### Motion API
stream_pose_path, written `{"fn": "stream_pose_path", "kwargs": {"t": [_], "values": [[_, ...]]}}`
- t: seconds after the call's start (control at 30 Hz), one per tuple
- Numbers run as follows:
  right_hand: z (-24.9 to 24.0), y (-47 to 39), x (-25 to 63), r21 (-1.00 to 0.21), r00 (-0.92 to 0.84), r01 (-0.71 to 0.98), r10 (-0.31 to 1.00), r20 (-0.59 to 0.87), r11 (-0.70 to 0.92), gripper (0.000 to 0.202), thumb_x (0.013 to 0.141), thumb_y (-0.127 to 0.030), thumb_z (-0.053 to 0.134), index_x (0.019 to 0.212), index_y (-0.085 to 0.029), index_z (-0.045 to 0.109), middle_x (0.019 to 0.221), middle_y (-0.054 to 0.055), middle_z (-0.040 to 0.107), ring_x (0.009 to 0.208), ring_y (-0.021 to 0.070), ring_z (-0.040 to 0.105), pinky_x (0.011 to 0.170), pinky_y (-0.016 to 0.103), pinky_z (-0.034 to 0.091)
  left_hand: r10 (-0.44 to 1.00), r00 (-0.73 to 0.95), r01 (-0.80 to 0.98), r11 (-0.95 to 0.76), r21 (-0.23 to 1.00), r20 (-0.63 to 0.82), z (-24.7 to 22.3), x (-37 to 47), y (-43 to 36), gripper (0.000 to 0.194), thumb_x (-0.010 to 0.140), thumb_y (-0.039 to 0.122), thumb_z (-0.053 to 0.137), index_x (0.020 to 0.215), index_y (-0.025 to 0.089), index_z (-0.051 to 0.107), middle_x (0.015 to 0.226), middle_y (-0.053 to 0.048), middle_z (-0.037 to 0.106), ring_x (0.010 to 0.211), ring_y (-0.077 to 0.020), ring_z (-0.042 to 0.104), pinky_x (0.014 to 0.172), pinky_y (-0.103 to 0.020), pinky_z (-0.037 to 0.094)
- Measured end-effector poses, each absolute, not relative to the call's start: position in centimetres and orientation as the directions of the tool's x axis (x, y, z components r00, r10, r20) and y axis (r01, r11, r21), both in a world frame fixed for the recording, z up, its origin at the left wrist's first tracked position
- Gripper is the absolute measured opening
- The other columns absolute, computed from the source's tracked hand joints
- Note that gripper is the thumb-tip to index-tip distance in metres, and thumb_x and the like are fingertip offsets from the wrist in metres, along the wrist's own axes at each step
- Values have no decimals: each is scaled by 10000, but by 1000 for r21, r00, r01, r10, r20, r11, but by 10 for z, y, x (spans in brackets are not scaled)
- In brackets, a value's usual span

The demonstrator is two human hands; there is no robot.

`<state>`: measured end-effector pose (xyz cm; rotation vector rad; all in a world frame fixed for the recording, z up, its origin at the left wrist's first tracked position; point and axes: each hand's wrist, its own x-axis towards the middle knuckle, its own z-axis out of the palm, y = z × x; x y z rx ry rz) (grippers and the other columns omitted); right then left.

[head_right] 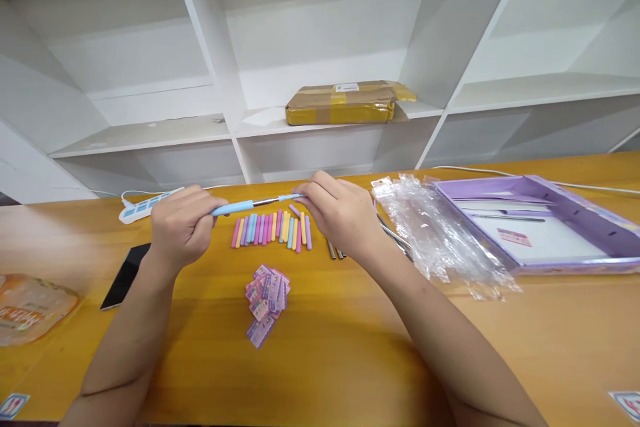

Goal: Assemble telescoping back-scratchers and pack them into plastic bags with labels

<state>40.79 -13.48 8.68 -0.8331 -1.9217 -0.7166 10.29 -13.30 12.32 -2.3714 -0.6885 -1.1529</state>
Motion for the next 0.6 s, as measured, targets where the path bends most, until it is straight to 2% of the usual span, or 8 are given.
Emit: {"fn": "stream_pose_path", "kwargs": {"t": [0.17,0.37,0.6], "values": [[88,-137,409,166,-392,769,250,885,617,161,1129,-198,574,1027,-195,698,863,9,700,692,122,576,640,261,415,245,577,560,-813,-159,779,122,100,-131,329,904,19,446,884,193,725,683,-8,655,612,-171,507,596,-329,409],[89,-138,409,192,-406,772,238,882,605,202,1145,-227,554,1008,-187,697,852,15,693,681,124,558,631,258,408,254,584,600,-775,-200,771,121,100,-132,343,895,16,433,919,192,726,707,-9,656,614,-172,540,582,-325,406],[88,-138,408,184,-401,787,261,878,588,221,1143,-250,565,989,-201,715,830,13,694,660,124,549,626,270,383,251,577,647,-721,-247,777,122,97,-127,289,902,12,462,806,219,638,691,-10,650,631,-188,546,606,-335,393]]}}
